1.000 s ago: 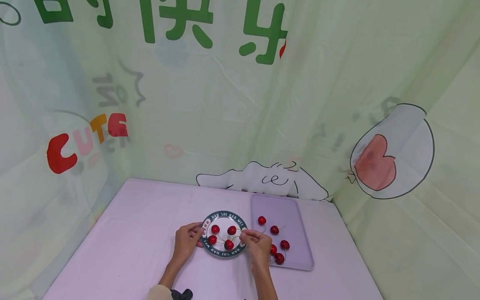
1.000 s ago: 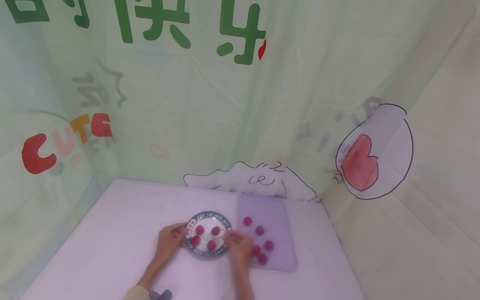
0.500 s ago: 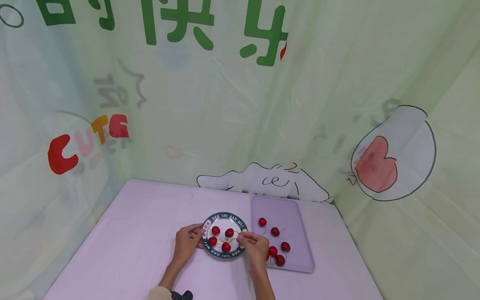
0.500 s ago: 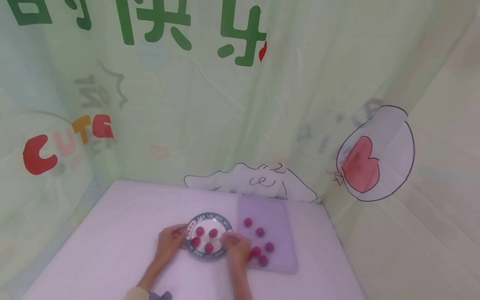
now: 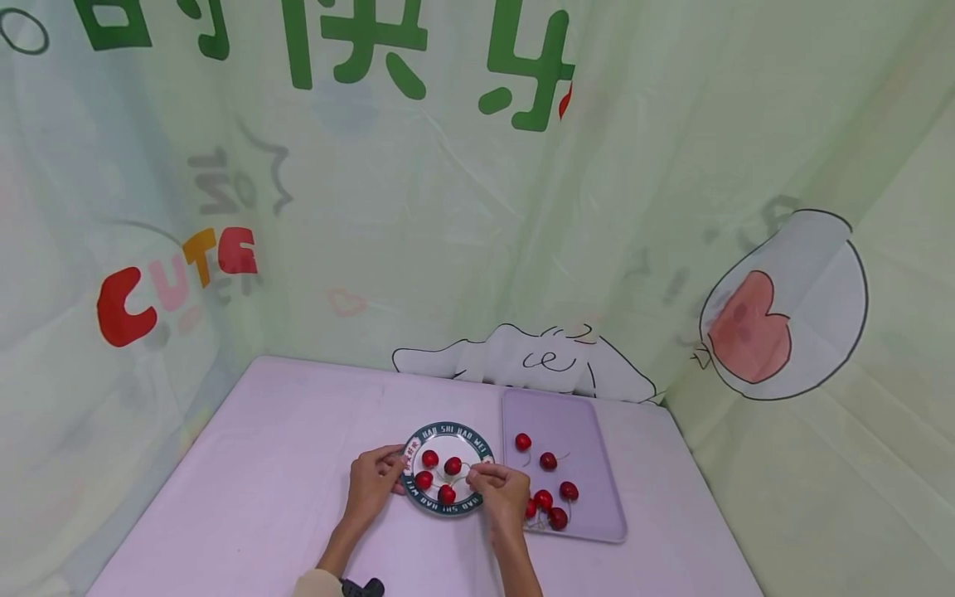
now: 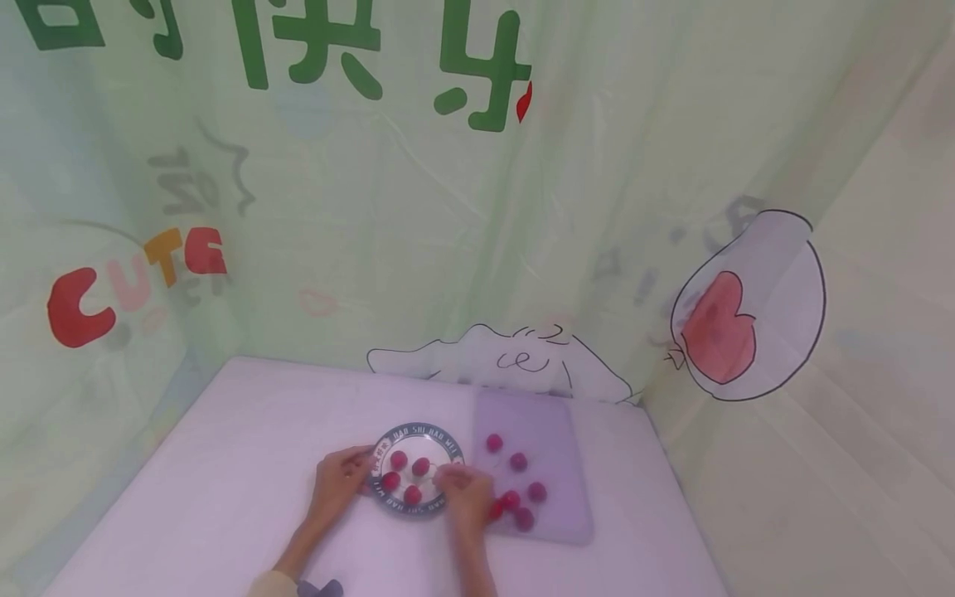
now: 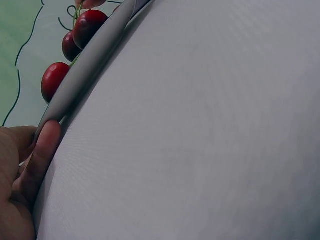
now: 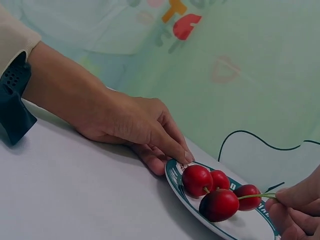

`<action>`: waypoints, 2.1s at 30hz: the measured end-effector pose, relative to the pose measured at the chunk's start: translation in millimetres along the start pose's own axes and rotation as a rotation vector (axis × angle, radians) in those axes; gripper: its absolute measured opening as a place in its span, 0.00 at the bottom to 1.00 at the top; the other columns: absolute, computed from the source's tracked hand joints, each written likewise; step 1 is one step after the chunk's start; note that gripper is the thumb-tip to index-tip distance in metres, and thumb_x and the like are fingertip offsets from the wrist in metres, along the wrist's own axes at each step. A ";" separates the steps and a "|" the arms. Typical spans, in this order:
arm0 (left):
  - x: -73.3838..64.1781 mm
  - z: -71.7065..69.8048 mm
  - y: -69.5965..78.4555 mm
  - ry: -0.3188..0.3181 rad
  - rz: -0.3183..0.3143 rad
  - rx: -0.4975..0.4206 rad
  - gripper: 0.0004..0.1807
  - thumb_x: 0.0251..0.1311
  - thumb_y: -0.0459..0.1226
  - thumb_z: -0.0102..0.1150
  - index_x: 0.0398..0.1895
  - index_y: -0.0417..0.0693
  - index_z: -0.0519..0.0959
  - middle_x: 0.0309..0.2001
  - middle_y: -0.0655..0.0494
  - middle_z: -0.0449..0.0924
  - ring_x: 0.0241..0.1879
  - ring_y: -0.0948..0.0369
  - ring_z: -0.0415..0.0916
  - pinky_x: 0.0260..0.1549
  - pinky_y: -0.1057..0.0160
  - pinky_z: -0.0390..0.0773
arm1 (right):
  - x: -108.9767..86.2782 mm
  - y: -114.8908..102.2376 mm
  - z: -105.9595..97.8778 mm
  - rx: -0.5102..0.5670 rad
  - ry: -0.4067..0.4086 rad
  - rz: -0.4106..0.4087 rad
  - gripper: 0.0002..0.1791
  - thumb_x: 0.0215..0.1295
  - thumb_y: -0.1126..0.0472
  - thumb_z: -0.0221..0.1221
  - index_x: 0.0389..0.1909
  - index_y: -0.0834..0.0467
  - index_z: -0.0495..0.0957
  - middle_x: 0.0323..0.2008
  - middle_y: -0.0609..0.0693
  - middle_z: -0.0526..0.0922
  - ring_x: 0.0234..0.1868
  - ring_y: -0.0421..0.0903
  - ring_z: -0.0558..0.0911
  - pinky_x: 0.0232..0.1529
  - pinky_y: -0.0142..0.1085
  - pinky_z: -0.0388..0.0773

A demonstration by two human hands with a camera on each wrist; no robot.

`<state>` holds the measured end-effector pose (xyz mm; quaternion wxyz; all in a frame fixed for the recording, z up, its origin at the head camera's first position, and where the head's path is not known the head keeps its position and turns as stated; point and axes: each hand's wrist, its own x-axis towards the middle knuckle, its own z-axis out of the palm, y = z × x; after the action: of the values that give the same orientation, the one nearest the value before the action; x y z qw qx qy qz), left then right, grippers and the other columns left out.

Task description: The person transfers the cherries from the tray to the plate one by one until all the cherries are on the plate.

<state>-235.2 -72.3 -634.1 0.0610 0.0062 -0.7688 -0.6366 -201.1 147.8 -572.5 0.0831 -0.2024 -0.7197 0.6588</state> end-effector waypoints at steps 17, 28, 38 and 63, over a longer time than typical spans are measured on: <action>-2.3 -1.5 0.9 -0.010 0.005 -0.005 0.18 0.74 0.33 0.68 0.64 0.37 0.85 0.36 0.46 0.87 0.19 0.62 0.84 0.25 0.71 0.86 | 2.5 13.2 8.9 -0.260 0.099 -0.192 0.02 0.65 0.70 0.75 0.36 0.61 0.92 0.31 0.54 0.92 0.32 0.44 0.89 0.34 0.25 0.87; 1.2 0.9 -1.5 0.006 -0.008 0.010 0.18 0.74 0.32 0.67 0.63 0.37 0.85 0.35 0.48 0.88 0.18 0.63 0.84 0.24 0.72 0.85 | 2.1 17.2 14.6 -0.377 0.094 -0.324 0.03 0.64 0.70 0.75 0.36 0.60 0.93 0.28 0.51 0.91 0.28 0.41 0.85 0.32 0.24 0.84; 2.7 -1.1 -1.3 -0.002 -0.008 0.014 0.17 0.73 0.31 0.68 0.63 0.36 0.85 0.34 0.49 0.89 0.18 0.62 0.84 0.24 0.73 0.83 | -3.4 16.1 17.3 -0.420 0.095 -0.373 0.03 0.64 0.70 0.75 0.35 0.61 0.92 0.28 0.52 0.91 0.27 0.40 0.84 0.31 0.25 0.82; 2.8 0.1 -1.8 -0.002 -0.010 0.010 0.17 0.74 0.31 0.68 0.63 0.37 0.86 0.34 0.47 0.88 0.18 0.64 0.83 0.25 0.73 0.84 | -4.3 20.1 18.6 -0.530 0.079 -0.381 0.03 0.64 0.65 0.77 0.36 0.58 0.93 0.28 0.50 0.91 0.28 0.39 0.81 0.32 0.26 0.80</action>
<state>-238.1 -72.8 -635.7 0.0571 0.0095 -0.7719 -0.6331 -200.8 130.1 -593.8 0.1772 -0.1041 -0.8873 0.4128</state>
